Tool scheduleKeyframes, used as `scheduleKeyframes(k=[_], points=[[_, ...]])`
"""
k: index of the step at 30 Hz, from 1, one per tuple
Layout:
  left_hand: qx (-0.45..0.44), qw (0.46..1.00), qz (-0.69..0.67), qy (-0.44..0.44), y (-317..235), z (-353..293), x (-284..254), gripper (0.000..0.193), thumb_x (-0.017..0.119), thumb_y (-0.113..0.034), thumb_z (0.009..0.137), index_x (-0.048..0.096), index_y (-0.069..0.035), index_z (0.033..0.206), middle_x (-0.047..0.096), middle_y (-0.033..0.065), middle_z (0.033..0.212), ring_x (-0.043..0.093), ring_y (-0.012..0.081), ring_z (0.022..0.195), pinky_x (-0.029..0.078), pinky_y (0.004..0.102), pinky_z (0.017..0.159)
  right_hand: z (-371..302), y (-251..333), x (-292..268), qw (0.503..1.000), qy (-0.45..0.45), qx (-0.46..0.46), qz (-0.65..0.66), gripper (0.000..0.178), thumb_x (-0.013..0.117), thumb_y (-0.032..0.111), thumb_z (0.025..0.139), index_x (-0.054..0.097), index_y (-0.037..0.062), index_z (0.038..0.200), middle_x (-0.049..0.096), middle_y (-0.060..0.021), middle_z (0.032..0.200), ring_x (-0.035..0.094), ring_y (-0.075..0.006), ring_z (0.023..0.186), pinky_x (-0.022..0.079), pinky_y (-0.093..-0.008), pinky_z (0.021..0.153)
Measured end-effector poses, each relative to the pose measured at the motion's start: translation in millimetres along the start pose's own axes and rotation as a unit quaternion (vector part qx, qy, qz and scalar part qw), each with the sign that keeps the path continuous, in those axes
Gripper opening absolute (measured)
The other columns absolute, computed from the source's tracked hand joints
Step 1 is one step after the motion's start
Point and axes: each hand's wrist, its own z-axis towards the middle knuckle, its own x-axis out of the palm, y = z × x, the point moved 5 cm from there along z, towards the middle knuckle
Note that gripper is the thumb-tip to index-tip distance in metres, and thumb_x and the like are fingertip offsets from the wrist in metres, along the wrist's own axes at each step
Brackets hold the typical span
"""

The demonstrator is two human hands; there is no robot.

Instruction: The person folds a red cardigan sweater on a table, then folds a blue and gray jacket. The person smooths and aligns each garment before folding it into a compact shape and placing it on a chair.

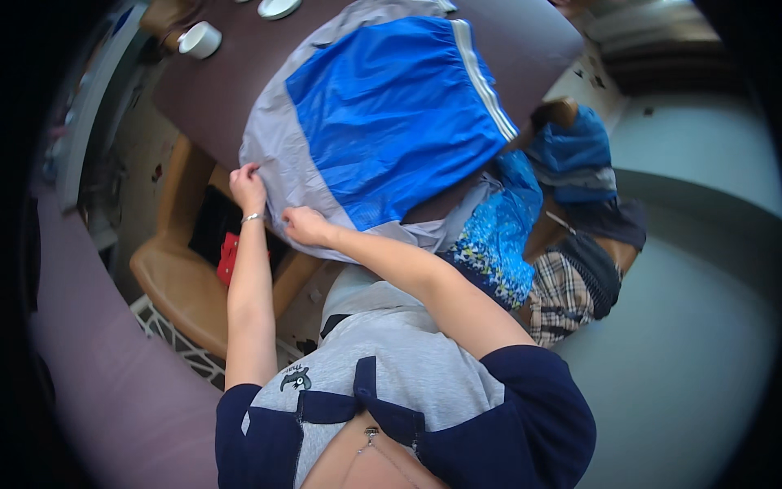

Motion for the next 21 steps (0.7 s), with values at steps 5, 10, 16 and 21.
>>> scheduleKeyframes(k=[5, 10, 16, 21], points=[[0.218, 0.976, -0.024, -0.006, -40.7, -53.5, -54.1, 0.035, 0.054, 0.000, 0.069, 0.055, -0.002, 0.104, 0.051, 0.0152, 0.104, 0.048, 0.0345, 0.098, 0.041, 0.0423, 0.086, -104.9, -2.8, -185.0, 0.924, -0.309, -0.183, -0.129, 0.015, 0.066, 0.005, 0.066, 0.064, 0.0059, 0.081, 0.063, -0.0114, 0.079, 0.061, -0.0284, 0.070, 0.049, -0.0365, 0.063], [0.334, 0.926, -0.041, 0.171, -53.8, -162.7, -64.8, 0.055, 0.056, 0.001, 0.059, 0.051, -0.004, 0.114, 0.046, 0.0194, 0.116, 0.045, 0.0377, 0.110, 0.036, 0.0460, 0.095, -220.8, -84.4, -312.1, 0.861, -0.378, -0.042, -0.339, 0.012, 0.063, 0.005, 0.068, 0.063, 0.0044, 0.079, 0.062, -0.0100, 0.077, 0.060, -0.0263, 0.077, 0.049, -0.0345, 0.067], [0.321, 0.922, 0.027, 0.215, -66.1, -198.2, -44.0, 0.072, 0.065, -0.010, 0.061, 0.046, -0.017, 0.130, 0.037, 0.0121, 0.138, 0.034, 0.0314, 0.129, 0.027, 0.0511, 0.103, -235.8, -152.1, -226.2, 0.975, 0.010, 0.169, -0.141, 0.067, 0.071, 0.002, 0.062, 0.047, 0.0085, 0.124, 0.059, -0.0127, 0.102, 0.060, -0.0239, 0.086, 0.050, -0.0340, 0.075], [0.328, 0.910, -0.003, 0.253, -88.0, -199.6, -39.3, 0.068, 0.065, -0.008, 0.064, 0.048, -0.019, 0.128, 0.038, 0.0094, 0.139, 0.035, 0.0276, 0.128, 0.029, 0.0519, 0.101, -219.9, -207.9, -144.8, 0.983, -0.097, 0.146, -0.054, 0.075, 0.074, 0.015, 0.062, 0.041, 0.0035, 0.128, 0.049, -0.0233, 0.119, 0.052, -0.0358, 0.104, 0.045, -0.0375, 0.088]])
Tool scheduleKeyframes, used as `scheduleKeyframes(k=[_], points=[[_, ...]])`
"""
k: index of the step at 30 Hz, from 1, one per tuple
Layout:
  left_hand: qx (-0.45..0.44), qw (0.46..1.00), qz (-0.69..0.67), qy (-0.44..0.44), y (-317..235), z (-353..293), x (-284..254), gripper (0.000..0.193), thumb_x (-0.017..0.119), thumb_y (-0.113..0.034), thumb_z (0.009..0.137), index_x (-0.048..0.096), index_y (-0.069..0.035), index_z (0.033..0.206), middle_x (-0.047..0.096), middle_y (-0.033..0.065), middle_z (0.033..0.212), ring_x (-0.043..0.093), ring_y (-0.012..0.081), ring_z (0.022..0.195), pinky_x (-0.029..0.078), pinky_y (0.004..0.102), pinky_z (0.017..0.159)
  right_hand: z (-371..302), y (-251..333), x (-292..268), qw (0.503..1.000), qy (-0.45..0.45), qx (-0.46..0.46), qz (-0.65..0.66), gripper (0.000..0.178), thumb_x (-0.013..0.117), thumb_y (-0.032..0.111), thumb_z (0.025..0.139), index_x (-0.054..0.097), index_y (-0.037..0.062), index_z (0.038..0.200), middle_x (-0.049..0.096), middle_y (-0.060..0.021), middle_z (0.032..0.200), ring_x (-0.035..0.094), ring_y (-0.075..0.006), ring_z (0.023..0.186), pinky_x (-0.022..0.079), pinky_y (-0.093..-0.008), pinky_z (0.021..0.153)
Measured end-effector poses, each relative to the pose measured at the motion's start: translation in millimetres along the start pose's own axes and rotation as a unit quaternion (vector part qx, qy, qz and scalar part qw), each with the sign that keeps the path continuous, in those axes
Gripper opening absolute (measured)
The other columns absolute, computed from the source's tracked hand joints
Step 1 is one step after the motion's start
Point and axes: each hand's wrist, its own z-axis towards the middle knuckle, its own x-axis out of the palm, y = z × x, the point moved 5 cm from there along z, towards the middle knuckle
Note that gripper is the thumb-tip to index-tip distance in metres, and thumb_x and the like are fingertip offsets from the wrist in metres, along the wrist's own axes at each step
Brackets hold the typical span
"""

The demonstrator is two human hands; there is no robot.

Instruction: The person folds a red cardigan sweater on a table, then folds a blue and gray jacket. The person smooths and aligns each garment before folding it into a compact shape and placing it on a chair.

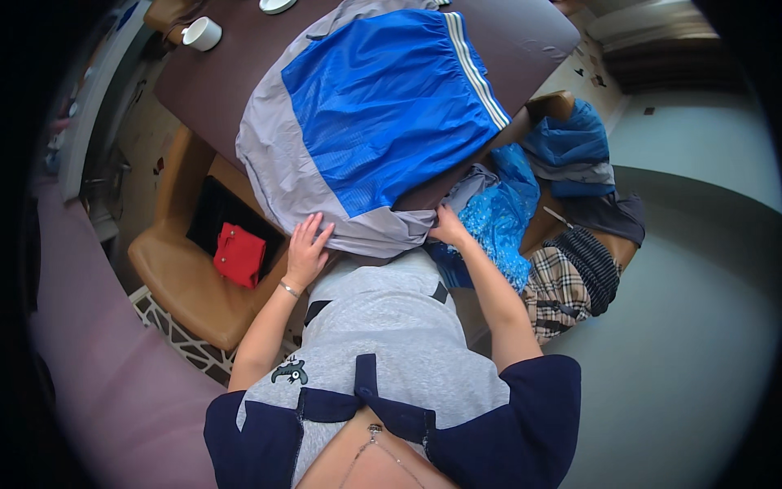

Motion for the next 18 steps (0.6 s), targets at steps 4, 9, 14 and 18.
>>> scheduleKeyframes(k=[4, 9, 14, 18], points=[[-0.013, 1.000, 0.010, 0.007, -1.2, 4.6, 6.3, 0.068, 0.065, -0.005, 0.064, 0.049, -0.018, 0.128, 0.039, 0.0103, 0.138, 0.036, 0.0273, 0.127, 0.031, 0.0511, 0.100, -1.8, 0.4, 4.7, 0.997, -0.028, 0.016, -0.063, 0.062, 0.068, 0.012, 0.065, 0.049, 0.0059, 0.124, 0.048, -0.0255, 0.116, 0.049, -0.0426, 0.107, 0.042, -0.0413, 0.093], [-0.051, 0.997, 0.055, -0.001, 9.9, -1.1, 10.4, 0.074, 0.065, -0.001, 0.063, 0.045, -0.019, 0.132, 0.034, 0.0114, 0.142, 0.032, 0.0275, 0.131, 0.025, 0.0513, 0.104, -6.4, 15.3, -19.6, 0.989, -0.066, -0.090, -0.100, 0.057, 0.064, 0.005, 0.062, 0.050, 0.0006, 0.117, 0.048, -0.0221, 0.114, 0.047, -0.0398, 0.107, 0.043, -0.0398, 0.090], [-0.163, 0.980, 0.100, -0.048, 65.9, 5.3, -22.6, 0.077, 0.066, 0.000, 0.062, 0.044, -0.020, 0.133, 0.030, 0.0116, 0.143, 0.029, 0.0353, 0.130, 0.026, 0.0532, 0.103, -5.2, 71.5, -100.7, 0.908, -0.371, -0.088, -0.175, 0.058, 0.065, 0.005, 0.061, 0.052, 0.0090, 0.117, 0.046, -0.0167, 0.119, 0.044, -0.0342, 0.112, 0.037, -0.0411, 0.096], [-0.038, 0.990, 0.135, -0.022, 96.6, 32.3, -30.0, 0.050, 0.058, 0.002, 0.068, 0.057, -0.011, 0.116, 0.048, 0.0133, 0.127, 0.043, 0.0350, 0.116, 0.032, 0.0490, 0.098, 21.1, 118.5, -109.6, 0.894, -0.325, -0.140, -0.275, 0.068, 0.068, 0.008, 0.059, 0.050, 0.0185, 0.124, 0.040, -0.0127, 0.129, 0.036, -0.0332, 0.121, 0.032, -0.0445, 0.099]])
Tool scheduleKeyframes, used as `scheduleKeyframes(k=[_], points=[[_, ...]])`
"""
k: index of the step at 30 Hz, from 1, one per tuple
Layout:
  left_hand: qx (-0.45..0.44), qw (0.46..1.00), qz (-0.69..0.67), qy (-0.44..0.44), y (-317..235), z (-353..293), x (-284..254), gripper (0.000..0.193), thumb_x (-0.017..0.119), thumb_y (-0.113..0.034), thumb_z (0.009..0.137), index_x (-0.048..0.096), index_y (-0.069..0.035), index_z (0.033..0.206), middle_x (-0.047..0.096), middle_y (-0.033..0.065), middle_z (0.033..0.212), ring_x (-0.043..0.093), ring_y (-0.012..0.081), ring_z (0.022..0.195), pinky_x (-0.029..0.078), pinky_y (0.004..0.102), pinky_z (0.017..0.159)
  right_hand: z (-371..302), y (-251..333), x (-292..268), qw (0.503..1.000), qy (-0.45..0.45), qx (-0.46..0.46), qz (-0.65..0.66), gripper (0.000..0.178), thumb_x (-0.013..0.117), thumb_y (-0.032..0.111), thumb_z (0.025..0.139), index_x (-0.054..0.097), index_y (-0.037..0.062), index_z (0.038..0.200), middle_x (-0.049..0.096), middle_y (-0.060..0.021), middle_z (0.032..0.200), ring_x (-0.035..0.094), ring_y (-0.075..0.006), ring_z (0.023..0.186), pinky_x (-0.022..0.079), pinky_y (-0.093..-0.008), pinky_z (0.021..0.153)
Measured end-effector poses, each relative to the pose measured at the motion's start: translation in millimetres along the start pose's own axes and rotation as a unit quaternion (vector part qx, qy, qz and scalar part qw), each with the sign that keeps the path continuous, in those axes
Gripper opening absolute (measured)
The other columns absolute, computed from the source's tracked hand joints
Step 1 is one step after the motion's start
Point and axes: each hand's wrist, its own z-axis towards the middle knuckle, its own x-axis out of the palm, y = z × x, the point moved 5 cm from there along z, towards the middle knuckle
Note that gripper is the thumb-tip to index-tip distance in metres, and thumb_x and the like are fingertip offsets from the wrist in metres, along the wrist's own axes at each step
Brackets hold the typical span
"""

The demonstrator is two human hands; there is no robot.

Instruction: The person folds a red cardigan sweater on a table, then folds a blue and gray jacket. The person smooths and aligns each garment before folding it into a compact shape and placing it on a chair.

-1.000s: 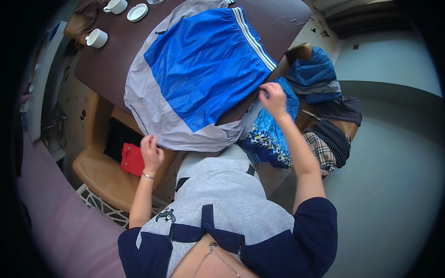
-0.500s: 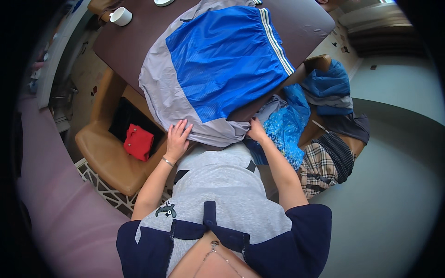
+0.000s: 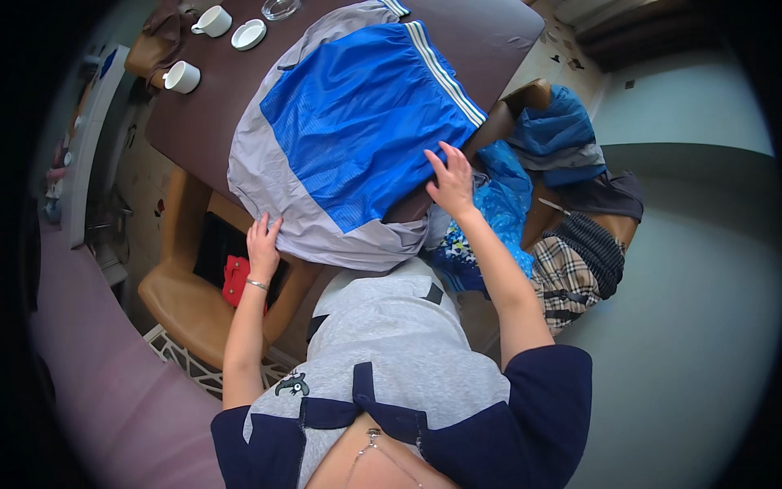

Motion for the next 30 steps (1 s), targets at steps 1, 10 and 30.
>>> scheduleKeyframes(k=[1, 10, 30], points=[[0.029, 1.000, -0.012, -0.001, 2.0, 7.3, 0.9, 0.045, 0.056, 0.002, 0.069, 0.060, -0.009, 0.112, 0.052, 0.0128, 0.122, 0.045, 0.0340, 0.112, 0.033, 0.0484, 0.096, 6.1, 3.1, 7.8, 1.000, 0.017, -0.001, -0.002, 0.069, 0.069, 0.008, 0.059, 0.050, 0.0185, 0.124, 0.039, -0.0126, 0.129, 0.036, -0.0335, 0.121, 0.033, -0.0444, 0.099], [0.179, 0.808, -0.546, 0.130, -198.8, 103.3, -146.2, 0.030, 0.059, -0.006, 0.078, 0.056, 0.002, 0.107, 0.064, 0.0146, 0.099, 0.062, 0.0241, 0.092, 0.046, 0.0310, 0.081, -3.4, -78.3, 35.2, 0.936, -0.209, 0.262, 0.104, 0.083, 0.071, 0.010, 0.061, 0.031, 0.0066, 0.135, 0.033, -0.0201, 0.131, 0.034, -0.0399, 0.120, 0.034, -0.0443, 0.099], [-0.016, 0.124, -0.957, 0.262, -357.7, 183.7, -247.6, 0.034, 0.049, -0.029, 0.091, 0.052, -0.007, 0.117, 0.057, 0.0088, 0.113, 0.055, 0.0210, 0.101, 0.046, 0.0359, 0.086, -258.7, -76.6, -3.4, 0.698, -0.085, 0.614, 0.360, 0.044, 0.065, 0.020, 0.070, 0.055, 0.0031, 0.109, 0.052, -0.0224, 0.112, 0.053, -0.0375, 0.099, 0.045, -0.0392, 0.085]])
